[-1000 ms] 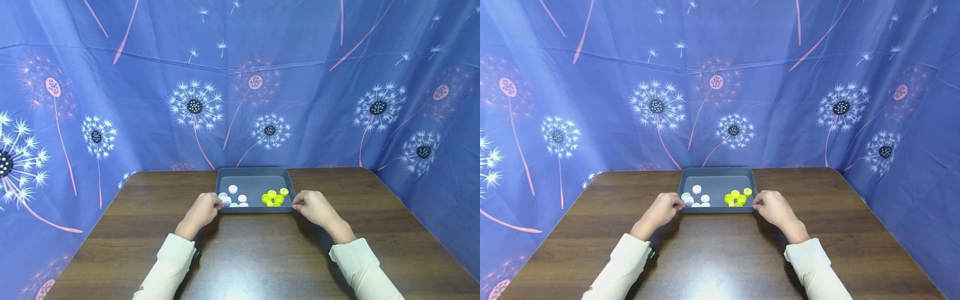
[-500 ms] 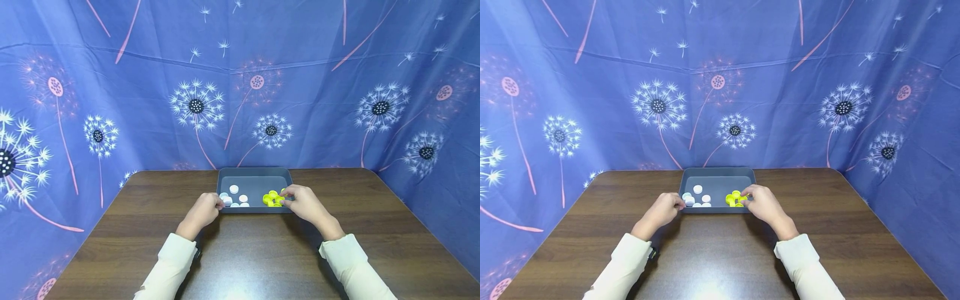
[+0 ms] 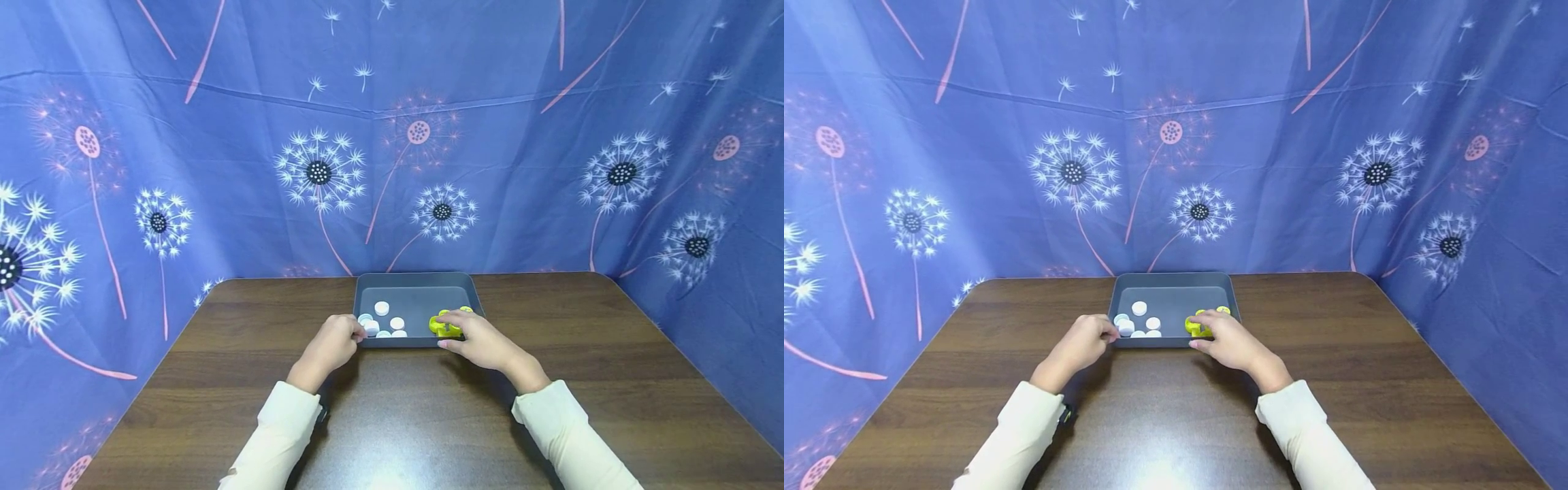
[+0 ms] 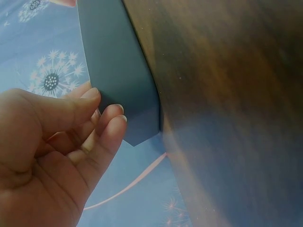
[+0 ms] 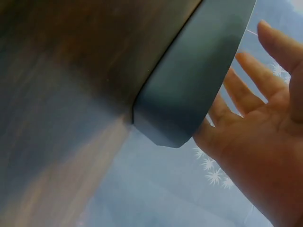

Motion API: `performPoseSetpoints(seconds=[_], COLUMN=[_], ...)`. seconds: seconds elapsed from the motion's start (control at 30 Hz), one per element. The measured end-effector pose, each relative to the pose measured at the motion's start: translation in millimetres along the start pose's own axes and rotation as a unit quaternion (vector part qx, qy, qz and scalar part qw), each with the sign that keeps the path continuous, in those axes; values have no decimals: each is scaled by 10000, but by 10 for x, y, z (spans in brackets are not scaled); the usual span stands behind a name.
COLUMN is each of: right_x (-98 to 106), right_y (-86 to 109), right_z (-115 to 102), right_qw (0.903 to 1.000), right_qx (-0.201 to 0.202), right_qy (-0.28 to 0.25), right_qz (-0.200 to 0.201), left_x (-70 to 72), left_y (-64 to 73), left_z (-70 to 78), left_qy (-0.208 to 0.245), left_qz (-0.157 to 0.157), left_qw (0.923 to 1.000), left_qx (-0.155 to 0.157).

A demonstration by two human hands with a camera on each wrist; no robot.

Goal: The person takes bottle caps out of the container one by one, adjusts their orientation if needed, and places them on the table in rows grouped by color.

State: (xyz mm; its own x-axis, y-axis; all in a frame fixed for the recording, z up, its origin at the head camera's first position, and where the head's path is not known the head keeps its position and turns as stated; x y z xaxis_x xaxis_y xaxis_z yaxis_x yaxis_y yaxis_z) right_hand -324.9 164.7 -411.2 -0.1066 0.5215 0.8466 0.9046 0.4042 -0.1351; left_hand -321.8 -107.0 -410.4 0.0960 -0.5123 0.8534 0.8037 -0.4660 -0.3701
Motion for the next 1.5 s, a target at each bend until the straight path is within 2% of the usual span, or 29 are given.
performPoseSetpoints(seconds=[0.13,0.47,0.8,1.03,1.3,1.5], right_x=[-27,-39,-39,-65,-64,-81], right_y=[-2,-45,-162,-239,-263,-256], right_z=[8,36,88,23,17,5], right_qw=[9990,9981,9984,9964,9969,9966], right_qx=[-220,-316,300,592,629,532], right_qy=[40,328,392,365,186,-105], right_qz=[-395,-415,-264,-489,-439,-617], left_x=[-2,13,-19,-16,7,7], left_y=[1,-5,-8,-10,-9,-9], left_z=[-16,-39,-8,-6,-10,-7], left_qy=[1,-27,62,36,-7,15], left_qz=[-27,41,-67,-60,-53,-46], left_qw=[10000,10000,9999,9998,9999,10000], left_qx=[43,3,-126,-159,-88,-86])
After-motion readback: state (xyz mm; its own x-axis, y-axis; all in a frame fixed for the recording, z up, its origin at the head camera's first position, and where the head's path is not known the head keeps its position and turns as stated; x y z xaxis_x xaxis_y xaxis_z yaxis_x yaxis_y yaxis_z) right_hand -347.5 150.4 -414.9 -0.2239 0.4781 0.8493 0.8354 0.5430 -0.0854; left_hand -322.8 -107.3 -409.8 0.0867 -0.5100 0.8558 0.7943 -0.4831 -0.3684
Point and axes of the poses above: each hand's wrist, its own y-axis away from the middle knuckle, its own x-axis out of the back of the hand, z = x × y, the point moved 4 cm from there along -y, towards the middle knuckle, and after that the axes turned 9 degrees about -x, right-handed, at the moved point
